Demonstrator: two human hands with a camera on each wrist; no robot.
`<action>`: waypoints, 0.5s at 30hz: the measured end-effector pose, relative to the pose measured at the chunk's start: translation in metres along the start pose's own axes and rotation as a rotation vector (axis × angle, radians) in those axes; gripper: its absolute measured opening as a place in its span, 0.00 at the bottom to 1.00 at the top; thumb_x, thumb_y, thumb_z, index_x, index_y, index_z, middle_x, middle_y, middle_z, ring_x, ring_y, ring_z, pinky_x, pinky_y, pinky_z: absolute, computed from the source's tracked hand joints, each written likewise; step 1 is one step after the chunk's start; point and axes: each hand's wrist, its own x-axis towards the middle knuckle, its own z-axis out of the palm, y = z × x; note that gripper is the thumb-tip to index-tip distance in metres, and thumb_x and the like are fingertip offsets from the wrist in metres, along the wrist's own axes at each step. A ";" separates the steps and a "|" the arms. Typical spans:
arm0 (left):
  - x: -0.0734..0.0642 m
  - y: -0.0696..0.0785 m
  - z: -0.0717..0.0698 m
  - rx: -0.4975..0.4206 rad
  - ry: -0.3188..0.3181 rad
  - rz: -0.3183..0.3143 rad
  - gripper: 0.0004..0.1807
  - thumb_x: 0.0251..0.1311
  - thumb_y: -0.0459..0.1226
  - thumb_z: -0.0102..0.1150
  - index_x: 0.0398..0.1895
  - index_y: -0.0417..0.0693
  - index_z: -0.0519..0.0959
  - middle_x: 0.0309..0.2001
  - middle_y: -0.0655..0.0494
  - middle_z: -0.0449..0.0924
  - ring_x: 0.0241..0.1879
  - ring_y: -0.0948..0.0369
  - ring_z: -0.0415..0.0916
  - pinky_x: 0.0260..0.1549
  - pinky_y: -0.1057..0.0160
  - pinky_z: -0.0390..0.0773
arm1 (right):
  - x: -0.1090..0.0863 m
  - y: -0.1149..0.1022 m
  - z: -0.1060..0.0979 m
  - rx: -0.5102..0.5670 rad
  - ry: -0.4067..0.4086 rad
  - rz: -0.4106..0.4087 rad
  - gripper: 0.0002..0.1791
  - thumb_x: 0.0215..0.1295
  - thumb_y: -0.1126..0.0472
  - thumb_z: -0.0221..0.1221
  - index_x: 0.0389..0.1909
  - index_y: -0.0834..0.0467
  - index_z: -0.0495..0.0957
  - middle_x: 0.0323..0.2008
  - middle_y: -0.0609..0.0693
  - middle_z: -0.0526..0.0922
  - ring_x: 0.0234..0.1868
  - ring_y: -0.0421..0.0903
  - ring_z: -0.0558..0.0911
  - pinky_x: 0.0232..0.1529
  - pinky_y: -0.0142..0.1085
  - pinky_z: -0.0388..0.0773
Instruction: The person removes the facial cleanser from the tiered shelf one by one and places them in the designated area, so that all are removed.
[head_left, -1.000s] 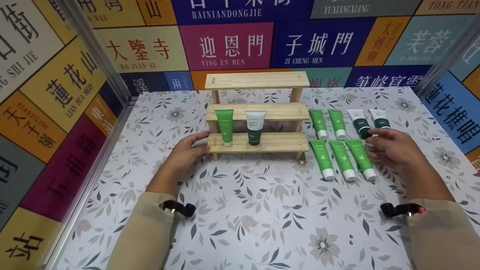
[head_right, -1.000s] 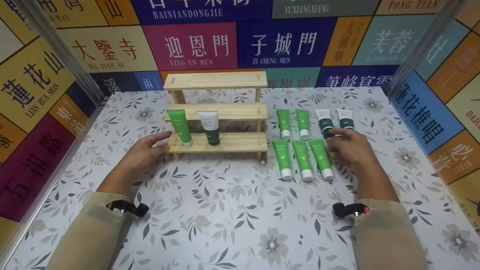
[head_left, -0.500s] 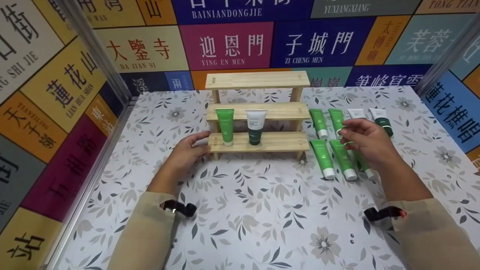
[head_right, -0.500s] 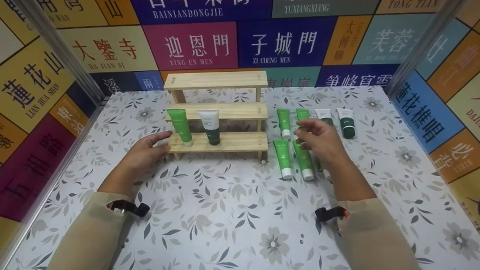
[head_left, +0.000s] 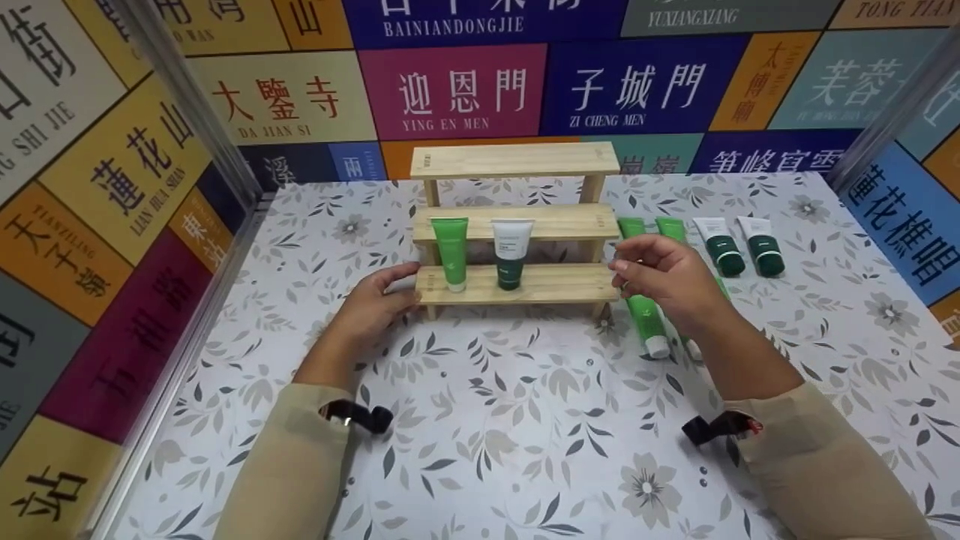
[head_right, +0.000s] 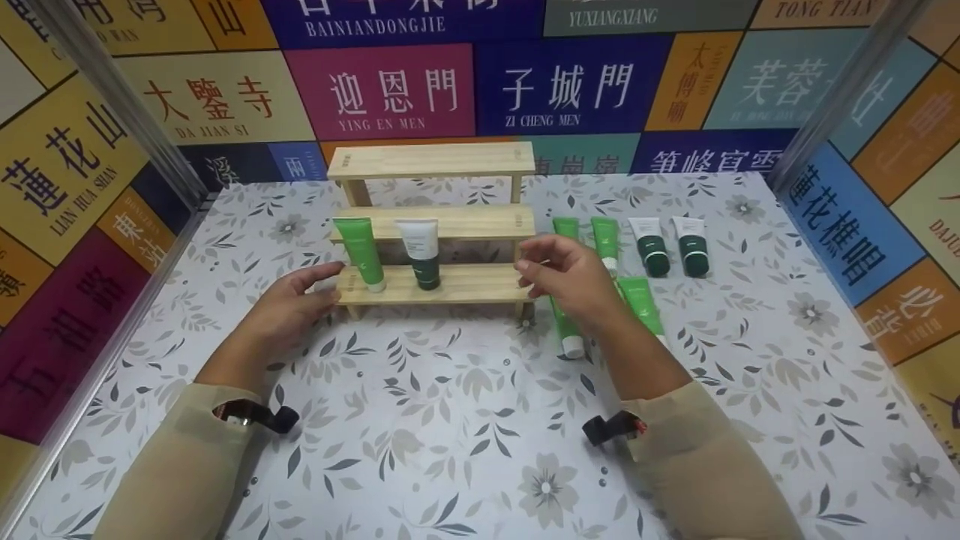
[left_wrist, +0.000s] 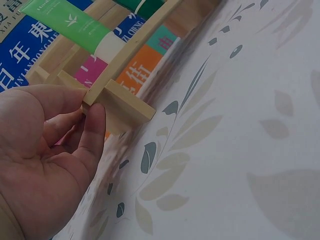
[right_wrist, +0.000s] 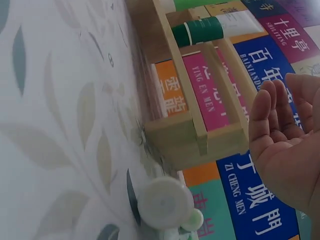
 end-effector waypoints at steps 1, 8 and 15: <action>0.000 0.000 0.000 -0.001 -0.002 0.001 0.31 0.73 0.33 0.60 0.78 0.55 0.72 0.68 0.47 0.82 0.57 0.58 0.86 0.57 0.62 0.82 | 0.002 -0.001 0.004 0.010 -0.004 -0.002 0.11 0.74 0.65 0.66 0.54 0.57 0.83 0.41 0.46 0.85 0.39 0.41 0.88 0.38 0.32 0.88; 0.000 0.000 0.000 -0.008 0.002 -0.006 0.30 0.73 0.34 0.61 0.77 0.56 0.73 0.67 0.49 0.82 0.57 0.58 0.86 0.59 0.59 0.82 | 0.018 -0.003 0.028 0.068 -0.028 -0.032 0.16 0.74 0.66 0.65 0.58 0.67 0.79 0.43 0.50 0.88 0.40 0.43 0.89 0.40 0.33 0.89; 0.002 -0.001 0.001 -0.075 0.007 -0.008 0.30 0.72 0.31 0.61 0.76 0.54 0.73 0.68 0.48 0.80 0.60 0.56 0.85 0.60 0.61 0.83 | 0.034 -0.005 0.046 0.095 -0.017 -0.018 0.16 0.74 0.67 0.65 0.59 0.66 0.78 0.44 0.48 0.87 0.42 0.43 0.90 0.43 0.34 0.89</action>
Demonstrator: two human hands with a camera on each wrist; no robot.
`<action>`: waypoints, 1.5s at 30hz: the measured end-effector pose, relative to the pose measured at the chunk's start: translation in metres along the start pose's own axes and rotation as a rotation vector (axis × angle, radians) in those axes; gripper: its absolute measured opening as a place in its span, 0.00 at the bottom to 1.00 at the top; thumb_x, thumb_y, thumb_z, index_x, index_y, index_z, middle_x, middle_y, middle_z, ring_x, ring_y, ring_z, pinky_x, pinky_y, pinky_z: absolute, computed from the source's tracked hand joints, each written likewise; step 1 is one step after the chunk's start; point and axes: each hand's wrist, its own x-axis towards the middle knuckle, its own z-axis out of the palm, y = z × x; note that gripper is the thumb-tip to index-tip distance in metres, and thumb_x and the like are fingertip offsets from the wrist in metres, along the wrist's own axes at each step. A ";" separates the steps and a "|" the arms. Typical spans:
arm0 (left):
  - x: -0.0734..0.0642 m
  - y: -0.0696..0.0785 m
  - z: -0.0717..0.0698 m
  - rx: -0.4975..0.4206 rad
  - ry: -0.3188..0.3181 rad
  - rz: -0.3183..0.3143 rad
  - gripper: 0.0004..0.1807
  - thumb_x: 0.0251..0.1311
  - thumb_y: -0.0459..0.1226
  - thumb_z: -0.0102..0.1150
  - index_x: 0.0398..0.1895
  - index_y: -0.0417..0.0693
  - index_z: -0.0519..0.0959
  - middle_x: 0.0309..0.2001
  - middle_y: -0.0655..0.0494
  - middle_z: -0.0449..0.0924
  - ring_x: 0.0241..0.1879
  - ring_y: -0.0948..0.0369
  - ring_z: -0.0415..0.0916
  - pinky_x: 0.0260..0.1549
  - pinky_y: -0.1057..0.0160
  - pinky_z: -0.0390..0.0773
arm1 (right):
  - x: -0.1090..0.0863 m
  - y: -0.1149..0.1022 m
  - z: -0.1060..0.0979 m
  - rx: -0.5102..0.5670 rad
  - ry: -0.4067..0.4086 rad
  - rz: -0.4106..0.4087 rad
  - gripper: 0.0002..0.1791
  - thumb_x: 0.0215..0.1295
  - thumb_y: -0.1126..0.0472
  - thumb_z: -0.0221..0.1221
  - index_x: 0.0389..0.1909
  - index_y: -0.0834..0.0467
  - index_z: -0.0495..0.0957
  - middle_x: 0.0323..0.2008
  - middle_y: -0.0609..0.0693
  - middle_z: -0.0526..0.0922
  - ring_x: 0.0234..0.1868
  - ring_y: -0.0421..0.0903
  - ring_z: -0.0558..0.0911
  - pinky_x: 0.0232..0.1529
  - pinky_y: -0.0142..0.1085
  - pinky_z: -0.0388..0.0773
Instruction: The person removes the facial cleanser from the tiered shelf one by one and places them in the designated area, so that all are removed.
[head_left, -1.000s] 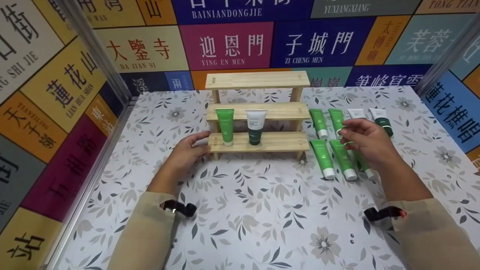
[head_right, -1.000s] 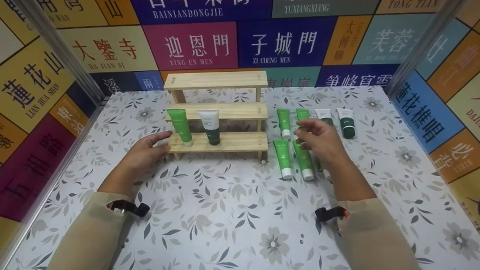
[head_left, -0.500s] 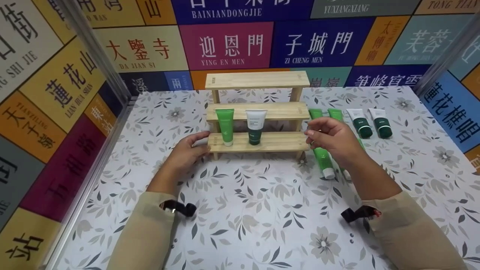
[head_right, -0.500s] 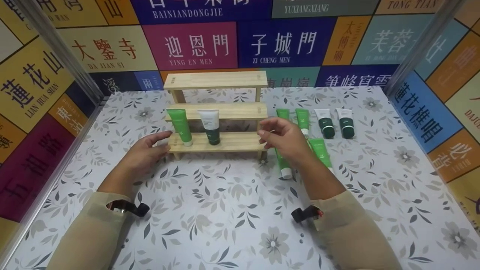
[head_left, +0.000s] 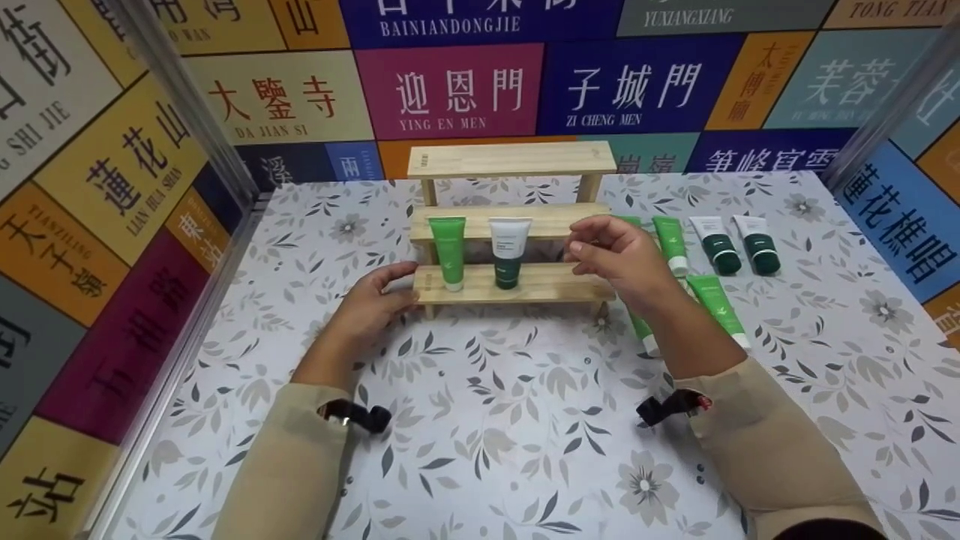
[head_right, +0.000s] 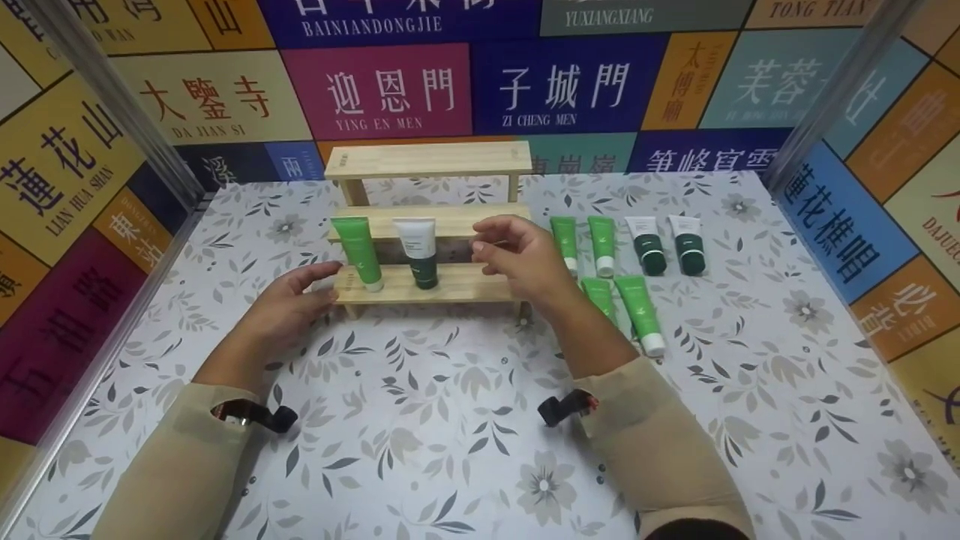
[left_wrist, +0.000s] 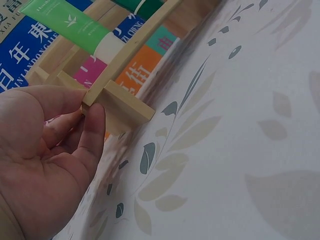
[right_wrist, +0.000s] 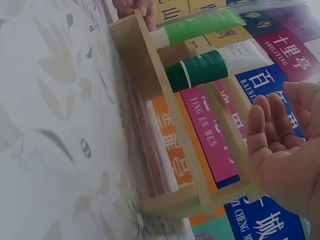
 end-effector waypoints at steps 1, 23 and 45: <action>0.000 0.000 0.000 -0.001 0.000 0.005 0.30 0.72 0.30 0.61 0.76 0.53 0.72 0.69 0.48 0.79 0.60 0.56 0.85 0.60 0.62 0.83 | 0.002 0.000 0.002 0.004 0.001 0.002 0.16 0.74 0.67 0.65 0.59 0.66 0.78 0.44 0.47 0.88 0.42 0.43 0.89 0.43 0.35 0.89; 0.000 -0.001 -0.001 0.064 -0.016 0.043 0.32 0.71 0.31 0.61 0.79 0.48 0.70 0.76 0.49 0.73 0.60 0.58 0.84 0.59 0.66 0.83 | 0.026 -0.011 0.041 -0.011 0.031 -0.012 0.18 0.71 0.70 0.66 0.59 0.65 0.80 0.47 0.47 0.88 0.44 0.47 0.88 0.43 0.36 0.88; -0.002 0.000 0.001 0.019 0.004 0.011 0.31 0.73 0.31 0.61 0.78 0.51 0.71 0.72 0.49 0.76 0.58 0.58 0.85 0.58 0.64 0.82 | 0.028 0.004 0.060 -0.047 0.043 -0.022 0.15 0.74 0.67 0.65 0.59 0.57 0.83 0.47 0.48 0.85 0.50 0.46 0.85 0.56 0.38 0.87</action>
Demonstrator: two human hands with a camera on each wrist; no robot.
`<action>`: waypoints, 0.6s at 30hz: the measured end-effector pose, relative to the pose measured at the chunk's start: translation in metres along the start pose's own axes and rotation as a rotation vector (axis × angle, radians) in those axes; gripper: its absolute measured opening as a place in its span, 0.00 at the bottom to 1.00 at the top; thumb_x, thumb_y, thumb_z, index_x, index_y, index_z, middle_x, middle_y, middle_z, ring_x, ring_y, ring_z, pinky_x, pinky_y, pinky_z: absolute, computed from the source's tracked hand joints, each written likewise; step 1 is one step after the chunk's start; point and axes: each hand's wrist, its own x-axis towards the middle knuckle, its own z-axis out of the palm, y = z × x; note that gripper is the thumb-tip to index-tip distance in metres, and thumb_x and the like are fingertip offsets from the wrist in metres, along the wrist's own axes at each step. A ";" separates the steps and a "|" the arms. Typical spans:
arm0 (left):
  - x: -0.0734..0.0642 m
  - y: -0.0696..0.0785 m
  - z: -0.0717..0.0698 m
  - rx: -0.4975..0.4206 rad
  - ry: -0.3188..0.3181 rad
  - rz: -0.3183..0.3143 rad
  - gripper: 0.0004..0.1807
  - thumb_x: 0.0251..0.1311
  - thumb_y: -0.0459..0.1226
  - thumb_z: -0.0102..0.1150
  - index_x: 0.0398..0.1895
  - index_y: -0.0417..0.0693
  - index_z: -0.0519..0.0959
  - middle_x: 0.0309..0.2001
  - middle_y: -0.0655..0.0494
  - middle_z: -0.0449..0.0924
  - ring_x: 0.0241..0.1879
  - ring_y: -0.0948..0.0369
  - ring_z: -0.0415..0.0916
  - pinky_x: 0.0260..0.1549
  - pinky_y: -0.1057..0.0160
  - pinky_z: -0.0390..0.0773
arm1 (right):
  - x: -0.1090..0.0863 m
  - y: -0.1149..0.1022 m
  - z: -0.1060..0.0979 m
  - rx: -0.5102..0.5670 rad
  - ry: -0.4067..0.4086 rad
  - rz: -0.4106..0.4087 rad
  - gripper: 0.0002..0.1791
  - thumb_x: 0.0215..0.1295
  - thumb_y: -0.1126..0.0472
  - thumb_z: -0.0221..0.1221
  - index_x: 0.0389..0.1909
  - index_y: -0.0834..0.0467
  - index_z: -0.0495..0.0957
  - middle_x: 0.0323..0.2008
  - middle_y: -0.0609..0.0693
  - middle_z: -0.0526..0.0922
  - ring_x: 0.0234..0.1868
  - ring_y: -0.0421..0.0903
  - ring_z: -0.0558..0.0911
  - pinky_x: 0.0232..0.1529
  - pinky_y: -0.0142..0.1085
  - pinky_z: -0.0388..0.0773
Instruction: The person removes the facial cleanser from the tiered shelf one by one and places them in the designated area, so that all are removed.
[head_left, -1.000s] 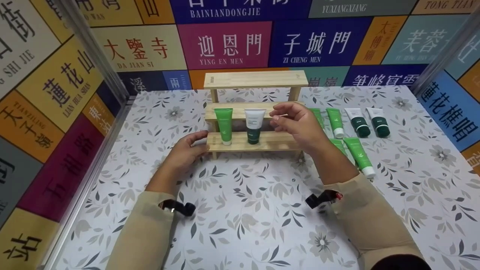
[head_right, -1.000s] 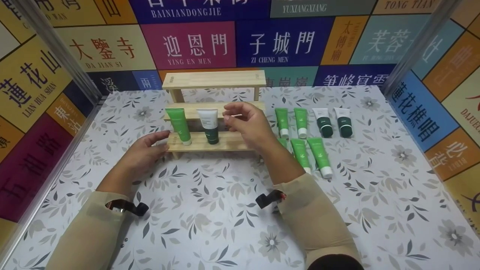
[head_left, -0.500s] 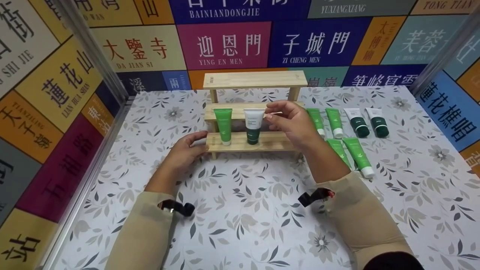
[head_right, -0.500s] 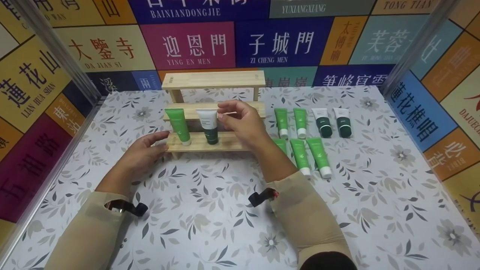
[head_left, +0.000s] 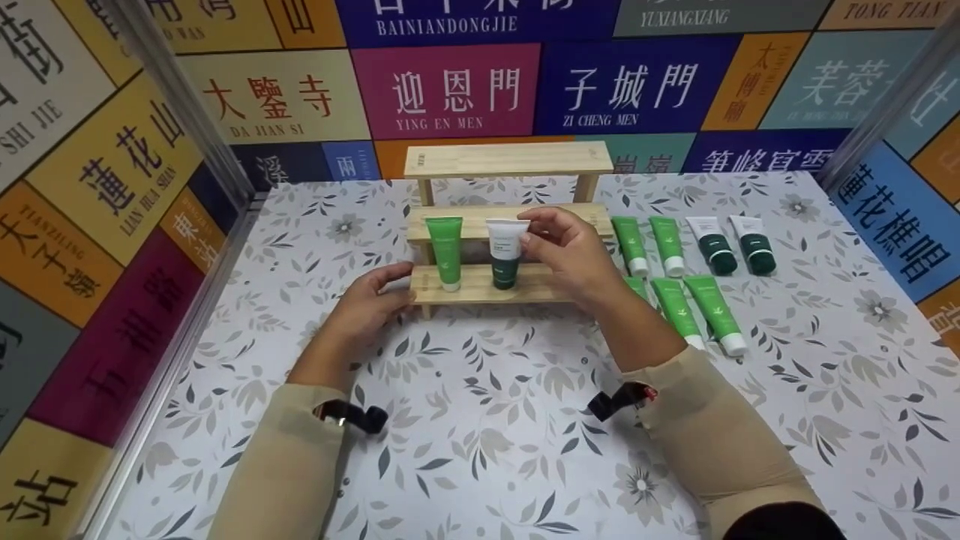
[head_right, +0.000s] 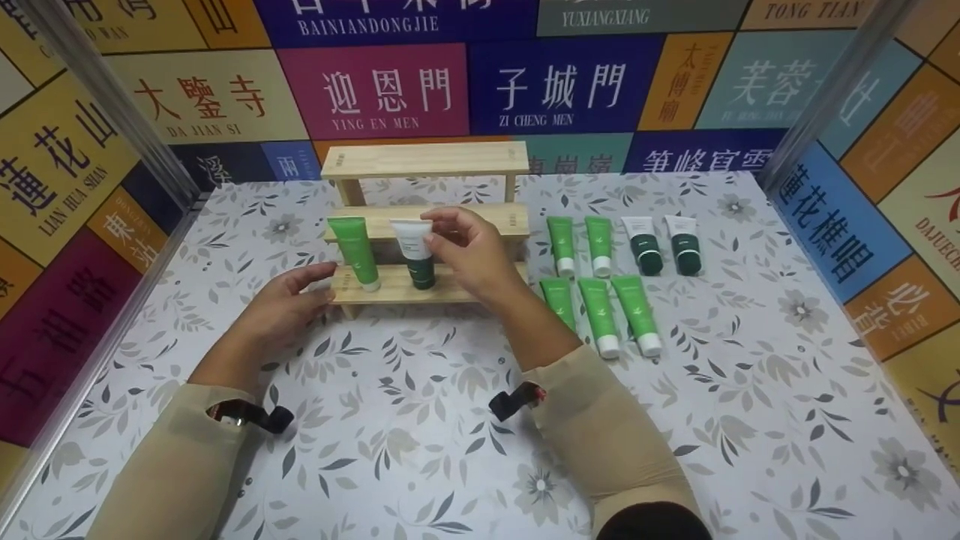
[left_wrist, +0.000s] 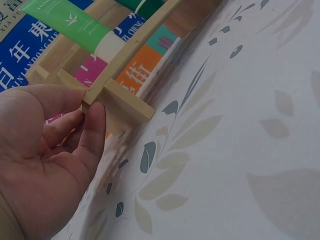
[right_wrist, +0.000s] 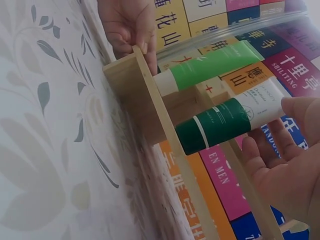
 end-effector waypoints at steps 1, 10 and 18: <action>0.000 0.000 0.000 -0.003 -0.001 -0.002 0.31 0.73 0.31 0.60 0.78 0.51 0.71 0.73 0.49 0.76 0.59 0.58 0.84 0.59 0.64 0.82 | 0.000 0.000 0.001 -0.007 0.006 0.000 0.15 0.74 0.67 0.65 0.58 0.57 0.83 0.47 0.48 0.85 0.50 0.46 0.85 0.57 0.39 0.87; 0.000 0.000 -0.001 -0.015 -0.005 -0.018 0.31 0.72 0.30 0.61 0.78 0.52 0.72 0.71 0.50 0.78 0.60 0.57 0.84 0.62 0.60 0.82 | -0.004 0.003 0.002 -0.033 0.045 -0.033 0.14 0.74 0.66 0.65 0.58 0.58 0.82 0.47 0.50 0.85 0.50 0.47 0.84 0.60 0.46 0.85; -0.001 0.000 -0.002 -0.005 -0.016 -0.005 0.32 0.72 0.31 0.61 0.78 0.52 0.71 0.71 0.48 0.78 0.62 0.55 0.84 0.64 0.60 0.81 | -0.006 0.000 0.000 0.017 0.063 -0.053 0.14 0.74 0.67 0.64 0.58 0.58 0.83 0.47 0.49 0.84 0.51 0.47 0.85 0.58 0.44 0.87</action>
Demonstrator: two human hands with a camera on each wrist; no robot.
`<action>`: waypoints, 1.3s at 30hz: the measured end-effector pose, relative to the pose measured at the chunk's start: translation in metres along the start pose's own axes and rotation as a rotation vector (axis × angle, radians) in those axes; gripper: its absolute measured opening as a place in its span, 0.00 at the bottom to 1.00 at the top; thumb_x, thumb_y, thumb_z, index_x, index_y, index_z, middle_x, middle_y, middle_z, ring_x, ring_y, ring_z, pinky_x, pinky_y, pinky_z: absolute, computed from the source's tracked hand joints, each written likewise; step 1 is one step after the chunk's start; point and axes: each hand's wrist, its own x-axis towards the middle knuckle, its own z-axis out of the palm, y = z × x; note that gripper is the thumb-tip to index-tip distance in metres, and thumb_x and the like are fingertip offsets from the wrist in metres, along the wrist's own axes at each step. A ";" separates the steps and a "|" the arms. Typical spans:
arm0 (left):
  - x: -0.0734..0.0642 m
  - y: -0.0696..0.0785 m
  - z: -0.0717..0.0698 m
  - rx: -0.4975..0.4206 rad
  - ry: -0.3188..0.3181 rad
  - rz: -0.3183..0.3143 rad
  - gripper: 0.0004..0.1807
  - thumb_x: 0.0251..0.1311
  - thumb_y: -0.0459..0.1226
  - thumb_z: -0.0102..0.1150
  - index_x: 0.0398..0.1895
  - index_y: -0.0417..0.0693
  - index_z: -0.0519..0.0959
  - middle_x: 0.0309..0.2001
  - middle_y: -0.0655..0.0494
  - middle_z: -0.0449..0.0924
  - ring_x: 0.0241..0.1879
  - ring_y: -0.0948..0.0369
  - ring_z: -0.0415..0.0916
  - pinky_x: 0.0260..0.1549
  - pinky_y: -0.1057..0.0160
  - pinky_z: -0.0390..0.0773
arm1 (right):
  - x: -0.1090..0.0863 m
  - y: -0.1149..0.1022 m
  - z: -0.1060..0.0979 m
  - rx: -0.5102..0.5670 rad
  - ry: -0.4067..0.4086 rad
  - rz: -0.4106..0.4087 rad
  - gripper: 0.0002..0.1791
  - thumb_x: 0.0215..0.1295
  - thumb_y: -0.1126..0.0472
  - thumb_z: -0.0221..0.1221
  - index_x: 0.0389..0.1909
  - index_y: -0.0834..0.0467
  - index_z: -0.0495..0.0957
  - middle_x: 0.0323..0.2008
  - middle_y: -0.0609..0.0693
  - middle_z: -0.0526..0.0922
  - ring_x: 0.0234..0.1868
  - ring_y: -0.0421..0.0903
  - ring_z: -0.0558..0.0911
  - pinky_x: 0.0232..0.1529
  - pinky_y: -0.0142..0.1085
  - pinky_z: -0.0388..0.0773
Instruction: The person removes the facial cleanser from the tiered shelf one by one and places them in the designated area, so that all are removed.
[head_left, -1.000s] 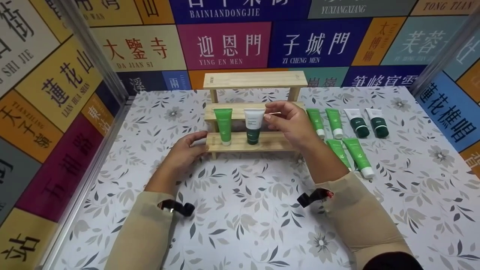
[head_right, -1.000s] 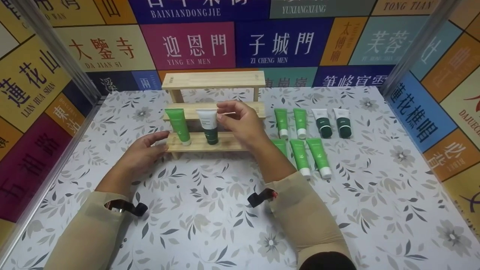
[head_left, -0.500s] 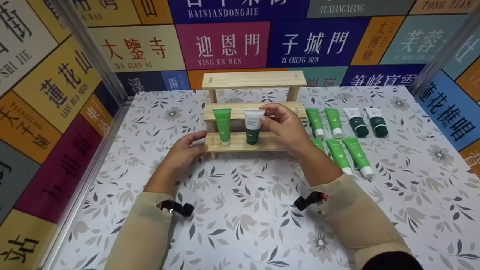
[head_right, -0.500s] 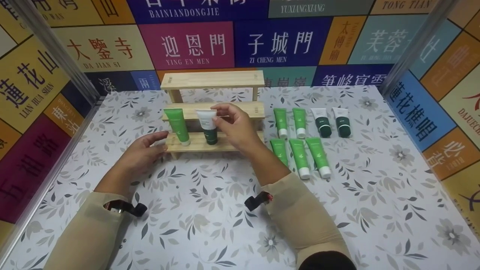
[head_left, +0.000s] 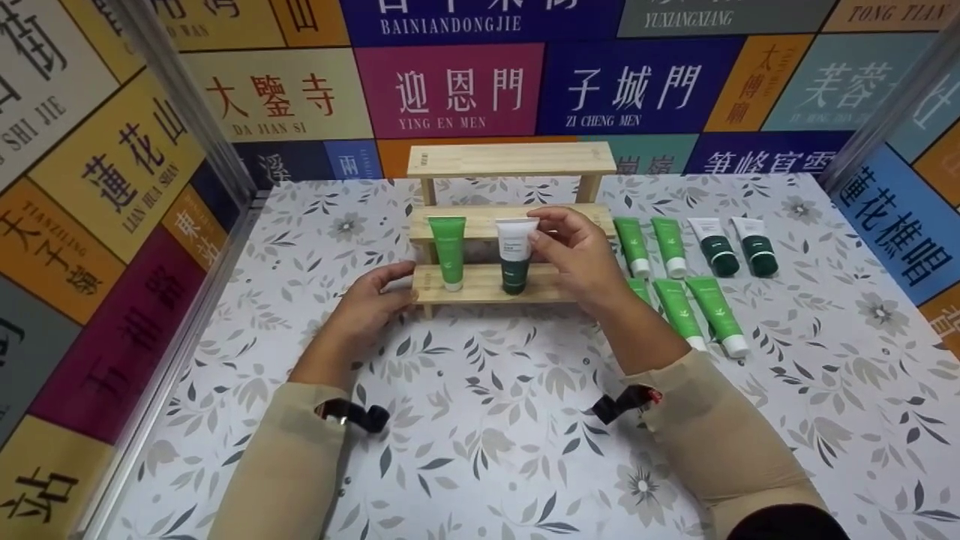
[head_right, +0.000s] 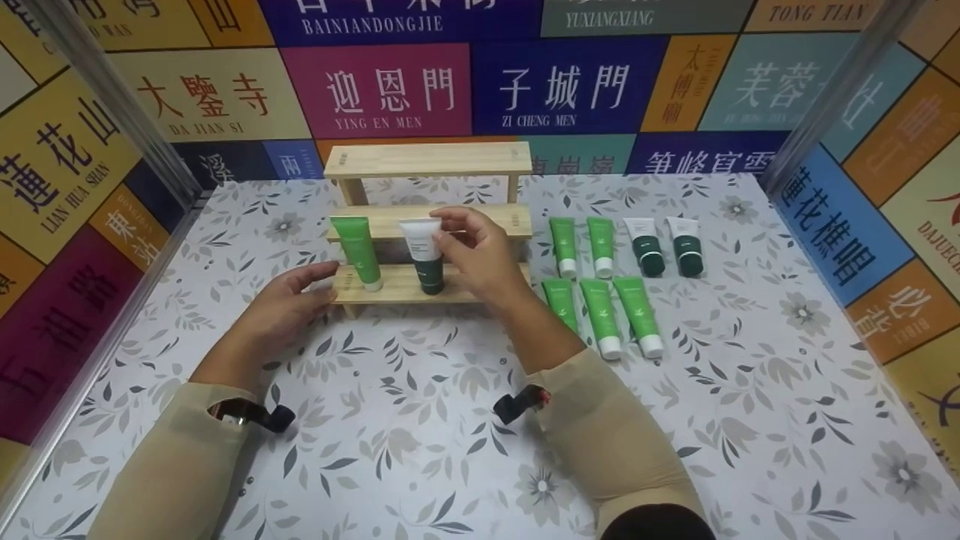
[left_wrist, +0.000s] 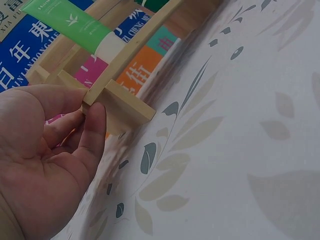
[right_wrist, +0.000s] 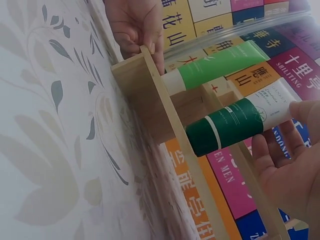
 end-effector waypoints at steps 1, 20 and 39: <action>0.000 0.000 0.000 0.003 0.000 0.000 0.32 0.72 0.31 0.61 0.78 0.52 0.71 0.71 0.47 0.78 0.62 0.56 0.84 0.64 0.60 0.82 | 0.000 -0.001 -0.001 0.015 0.013 -0.008 0.14 0.74 0.68 0.64 0.58 0.58 0.83 0.46 0.49 0.84 0.50 0.46 0.85 0.57 0.44 0.87; 0.002 -0.002 0.000 -0.002 0.004 0.013 0.32 0.70 0.30 0.62 0.77 0.51 0.72 0.74 0.51 0.75 0.61 0.56 0.84 0.60 0.62 0.83 | -0.013 -0.015 -0.035 0.130 0.123 -0.069 0.15 0.76 0.69 0.61 0.59 0.56 0.84 0.46 0.49 0.81 0.48 0.46 0.82 0.48 0.35 0.86; 0.004 -0.003 0.001 -0.015 0.003 0.039 0.32 0.71 0.27 0.60 0.78 0.46 0.70 0.75 0.47 0.73 0.54 0.59 0.85 0.53 0.66 0.84 | -0.054 -0.021 -0.137 0.141 0.189 -0.061 0.20 0.73 0.65 0.66 0.64 0.62 0.80 0.48 0.52 0.81 0.49 0.46 0.84 0.48 0.31 0.88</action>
